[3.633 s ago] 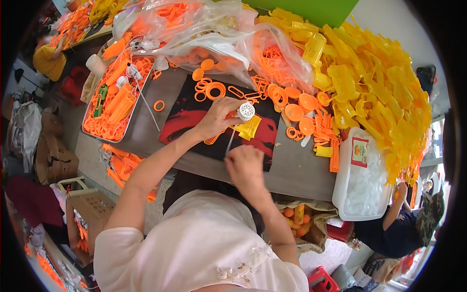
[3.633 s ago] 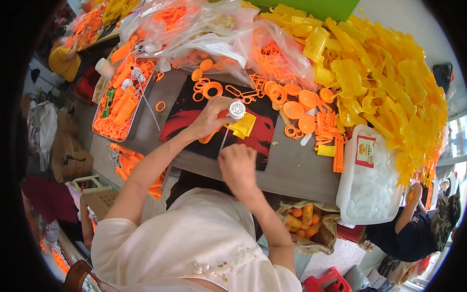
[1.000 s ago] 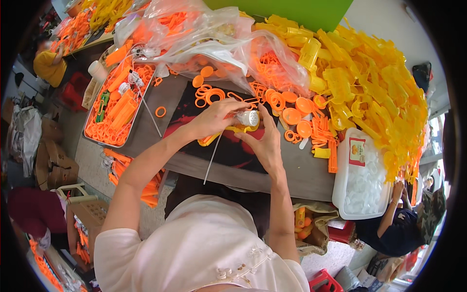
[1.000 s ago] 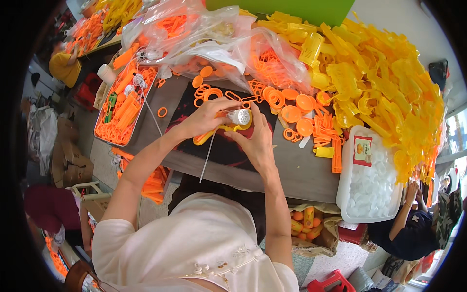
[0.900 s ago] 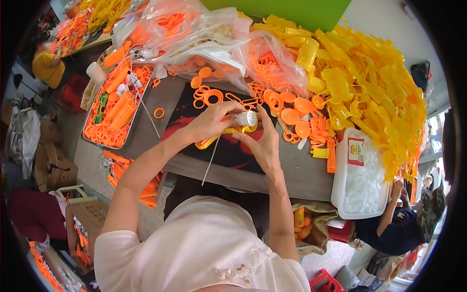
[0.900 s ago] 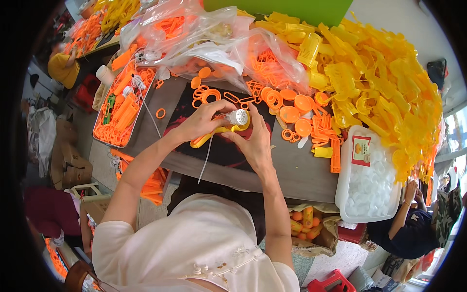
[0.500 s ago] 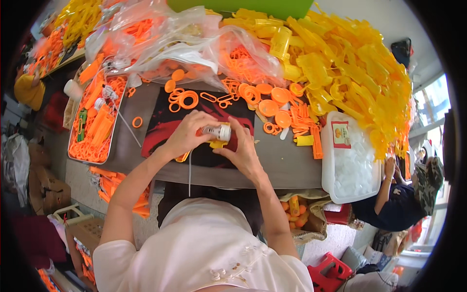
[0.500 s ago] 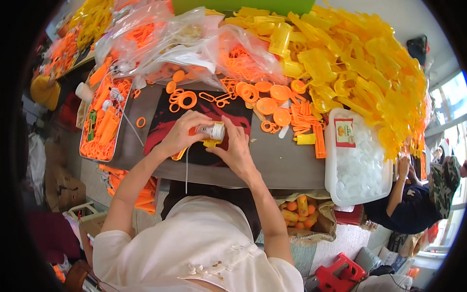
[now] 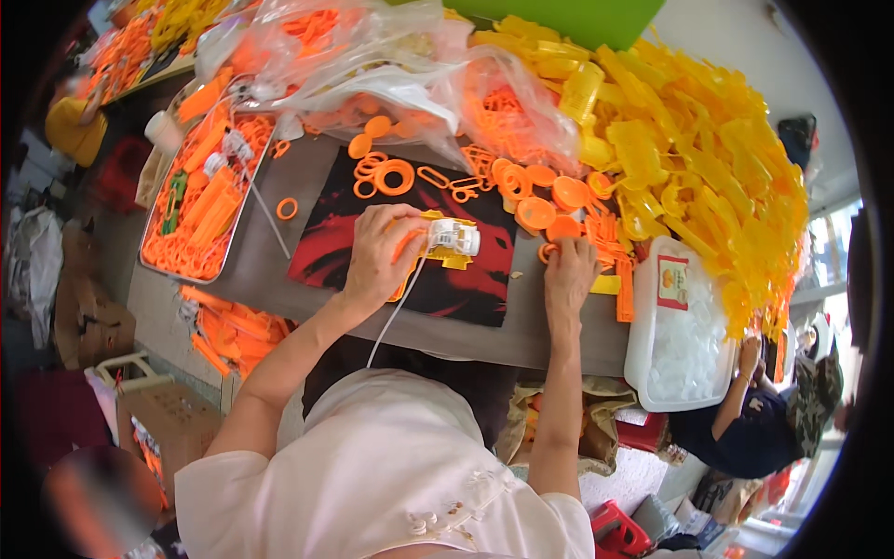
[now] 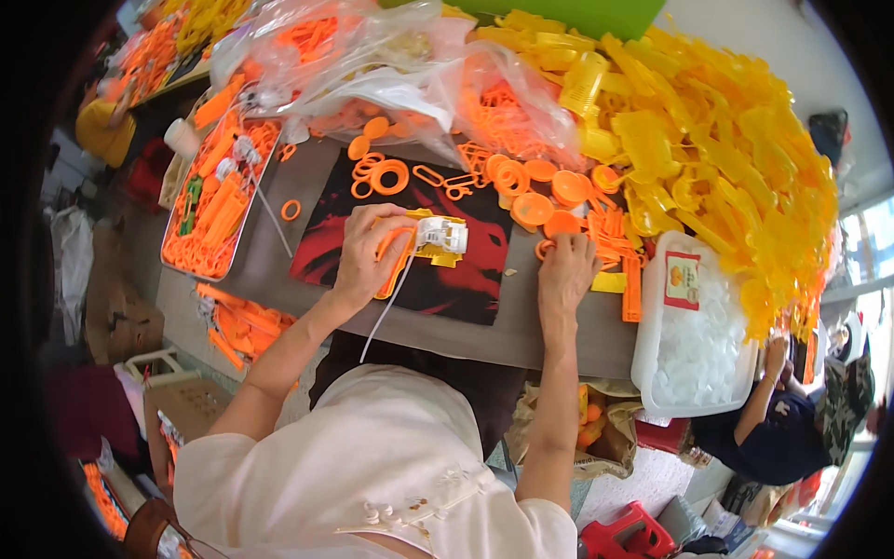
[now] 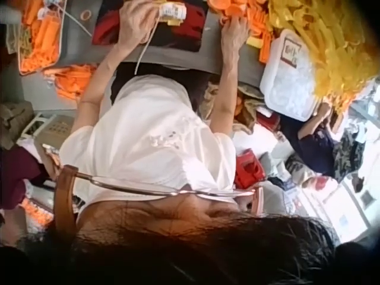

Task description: Assembling and packaging plastic toy guns at a factory workstation.

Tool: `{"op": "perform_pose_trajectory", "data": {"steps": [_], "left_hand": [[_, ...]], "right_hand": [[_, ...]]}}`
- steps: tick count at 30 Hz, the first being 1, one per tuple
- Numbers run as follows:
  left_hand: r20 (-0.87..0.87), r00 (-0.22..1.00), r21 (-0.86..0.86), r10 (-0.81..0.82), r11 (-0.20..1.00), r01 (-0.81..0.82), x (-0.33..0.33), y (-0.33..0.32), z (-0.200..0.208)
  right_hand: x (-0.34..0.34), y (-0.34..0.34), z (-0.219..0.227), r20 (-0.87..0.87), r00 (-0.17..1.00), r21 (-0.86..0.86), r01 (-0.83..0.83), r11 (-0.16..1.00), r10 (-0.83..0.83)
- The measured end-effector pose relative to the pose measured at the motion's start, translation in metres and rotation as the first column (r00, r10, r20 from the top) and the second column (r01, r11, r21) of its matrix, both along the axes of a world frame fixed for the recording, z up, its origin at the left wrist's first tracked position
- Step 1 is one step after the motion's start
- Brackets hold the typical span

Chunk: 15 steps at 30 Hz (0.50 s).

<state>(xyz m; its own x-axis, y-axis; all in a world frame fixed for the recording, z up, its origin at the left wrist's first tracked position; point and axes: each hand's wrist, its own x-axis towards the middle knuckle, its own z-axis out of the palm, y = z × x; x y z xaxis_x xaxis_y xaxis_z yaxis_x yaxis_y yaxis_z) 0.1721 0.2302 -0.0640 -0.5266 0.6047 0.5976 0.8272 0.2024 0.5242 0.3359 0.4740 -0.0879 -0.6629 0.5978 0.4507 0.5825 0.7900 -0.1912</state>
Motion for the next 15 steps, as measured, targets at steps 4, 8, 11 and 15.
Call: {"op": "perform_pose_trajectory", "data": {"steps": [4, 8, 11, 15], "left_hand": [[-0.081, 0.996, -0.169, 0.045, 0.984, -0.059, 0.015, -0.007, 0.003], [-0.063, 0.995, -0.230, 0.073, 0.969, -0.086, 0.017, -0.007, 0.003], [-0.082, 0.994, -0.211, 0.077, 0.973, -0.093, 0.013, -0.007, 0.003], [-0.161, 0.986, -0.266, 0.050, 0.959, -0.092, 0.007, -0.005, 0.009]], "right_hand": [[-0.003, -0.007, 0.007, -0.196, 0.978, 0.056, -0.064, 0.996, 0.074], [-0.010, -0.057, 0.042, -0.282, 0.934, -0.569, -0.348, 0.745, 0.221], [-0.008, -0.085, 0.031, -0.009, 0.700, -0.124, -0.710, 0.694, 0.714], [-0.004, -0.091, 0.026, 0.004, 0.723, -0.103, -0.686, 0.720, 0.690]]}}
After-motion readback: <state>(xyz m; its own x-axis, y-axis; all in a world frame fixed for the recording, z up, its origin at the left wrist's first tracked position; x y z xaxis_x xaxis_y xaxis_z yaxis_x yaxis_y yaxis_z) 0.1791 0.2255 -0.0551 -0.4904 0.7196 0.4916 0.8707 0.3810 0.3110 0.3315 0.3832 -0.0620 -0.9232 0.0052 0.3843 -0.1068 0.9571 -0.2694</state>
